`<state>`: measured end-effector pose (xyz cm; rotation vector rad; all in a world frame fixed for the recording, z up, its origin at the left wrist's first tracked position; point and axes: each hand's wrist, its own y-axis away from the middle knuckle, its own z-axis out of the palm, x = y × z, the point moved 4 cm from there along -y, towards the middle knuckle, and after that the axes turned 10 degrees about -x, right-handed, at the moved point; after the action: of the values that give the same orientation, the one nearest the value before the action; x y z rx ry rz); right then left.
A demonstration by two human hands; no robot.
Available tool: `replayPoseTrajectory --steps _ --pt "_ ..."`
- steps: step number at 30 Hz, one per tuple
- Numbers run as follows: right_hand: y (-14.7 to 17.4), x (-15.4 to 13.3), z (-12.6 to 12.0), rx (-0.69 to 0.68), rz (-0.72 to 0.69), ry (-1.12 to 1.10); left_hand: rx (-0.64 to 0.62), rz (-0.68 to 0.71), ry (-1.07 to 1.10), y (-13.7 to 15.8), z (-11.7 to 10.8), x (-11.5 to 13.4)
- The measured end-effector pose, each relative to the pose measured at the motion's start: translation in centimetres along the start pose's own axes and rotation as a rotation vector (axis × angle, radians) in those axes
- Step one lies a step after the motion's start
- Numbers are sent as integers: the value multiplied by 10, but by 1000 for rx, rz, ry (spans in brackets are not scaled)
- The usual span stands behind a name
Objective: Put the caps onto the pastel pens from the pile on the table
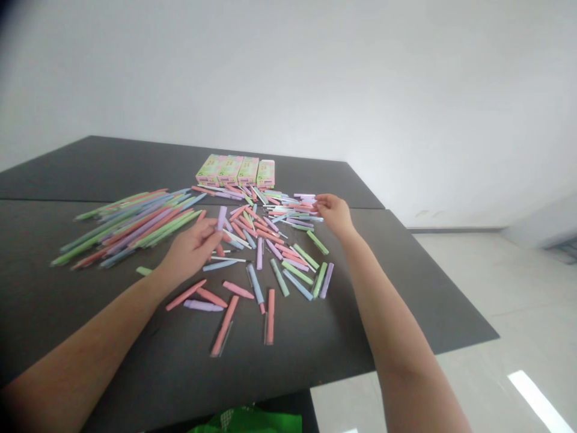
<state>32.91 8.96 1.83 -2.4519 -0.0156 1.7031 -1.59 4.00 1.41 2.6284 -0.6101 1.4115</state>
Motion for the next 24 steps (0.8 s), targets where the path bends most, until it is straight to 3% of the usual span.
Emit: replayPoseTrajectory --steps 5,8,14,24 --pt "-20 -1 31 -106 -138 665 -1 -46 -101 2 -3 5" --pt "-26 3 46 -205 -210 872 -2 -60 -127 2 -3 6" --pt "-18 12 61 -419 -322 983 -1 -82 -145 2 -3 0" --pt "35 9 49 -538 -349 1046 -25 -98 -102 2 0 0"
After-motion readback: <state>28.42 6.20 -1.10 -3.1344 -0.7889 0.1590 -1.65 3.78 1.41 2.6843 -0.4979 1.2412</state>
